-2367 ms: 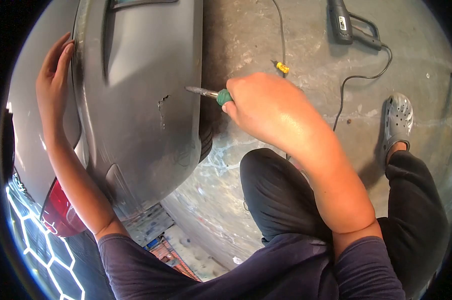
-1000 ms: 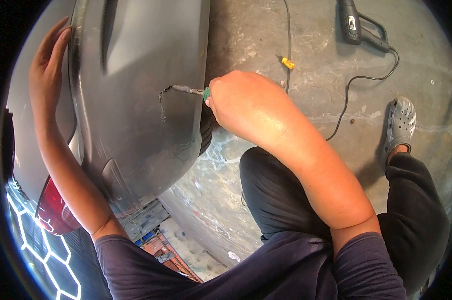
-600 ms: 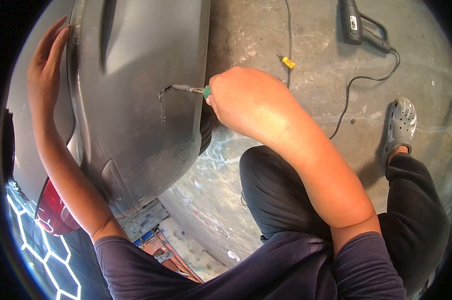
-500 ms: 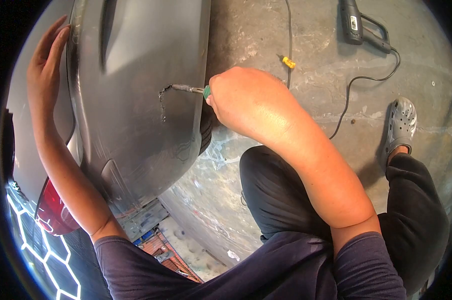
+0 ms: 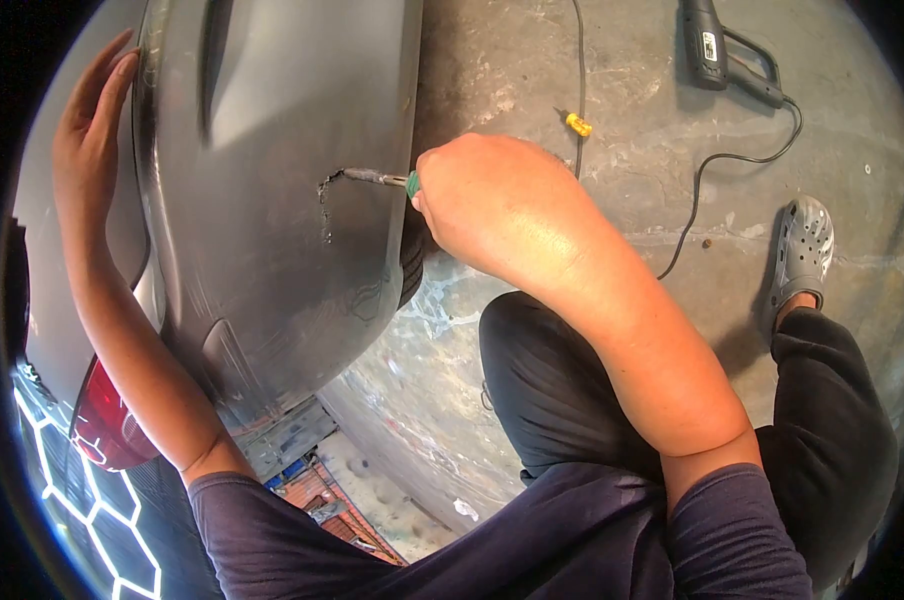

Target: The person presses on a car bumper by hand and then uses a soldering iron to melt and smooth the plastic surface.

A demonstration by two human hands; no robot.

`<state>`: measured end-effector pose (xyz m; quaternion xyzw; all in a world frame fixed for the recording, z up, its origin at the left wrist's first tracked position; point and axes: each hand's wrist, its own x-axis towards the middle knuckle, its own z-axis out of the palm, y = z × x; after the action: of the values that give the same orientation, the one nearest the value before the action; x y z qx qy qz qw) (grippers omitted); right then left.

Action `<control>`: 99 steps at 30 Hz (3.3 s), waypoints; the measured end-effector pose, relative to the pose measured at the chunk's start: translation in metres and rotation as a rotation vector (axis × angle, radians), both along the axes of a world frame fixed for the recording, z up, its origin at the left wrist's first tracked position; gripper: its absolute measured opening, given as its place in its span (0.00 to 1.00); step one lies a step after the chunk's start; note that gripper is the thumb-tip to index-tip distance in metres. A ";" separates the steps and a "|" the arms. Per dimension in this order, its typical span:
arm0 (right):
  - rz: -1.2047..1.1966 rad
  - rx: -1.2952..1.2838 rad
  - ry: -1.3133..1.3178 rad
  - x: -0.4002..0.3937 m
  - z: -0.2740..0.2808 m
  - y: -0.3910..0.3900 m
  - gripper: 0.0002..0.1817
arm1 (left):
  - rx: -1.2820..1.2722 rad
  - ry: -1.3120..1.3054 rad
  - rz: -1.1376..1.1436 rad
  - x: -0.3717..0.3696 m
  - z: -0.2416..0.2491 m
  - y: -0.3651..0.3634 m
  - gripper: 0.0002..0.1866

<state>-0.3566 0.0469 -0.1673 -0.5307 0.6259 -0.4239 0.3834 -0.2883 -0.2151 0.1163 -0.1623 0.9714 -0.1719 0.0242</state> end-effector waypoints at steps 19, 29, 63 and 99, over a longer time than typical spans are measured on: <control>0.005 0.012 0.033 0.000 0.003 -0.001 0.15 | -0.035 -0.010 -0.041 0.001 0.002 -0.007 0.23; -0.010 -0.022 0.078 0.003 0.003 -0.001 0.15 | -0.002 0.002 0.011 0.000 0.001 -0.004 0.23; -0.002 -0.002 -0.183 0.009 -0.003 0.023 0.18 | 0.062 0.047 0.015 0.000 -0.003 0.002 0.23; 0.042 0.078 -0.192 0.005 0.009 0.017 0.23 | -0.021 0.192 0.154 -0.028 -0.044 0.103 0.19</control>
<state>-0.3515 0.0635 -0.1579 -0.4850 0.5912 -0.4400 0.4709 -0.3158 -0.1118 0.0719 -0.2525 0.9520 -0.1634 -0.0574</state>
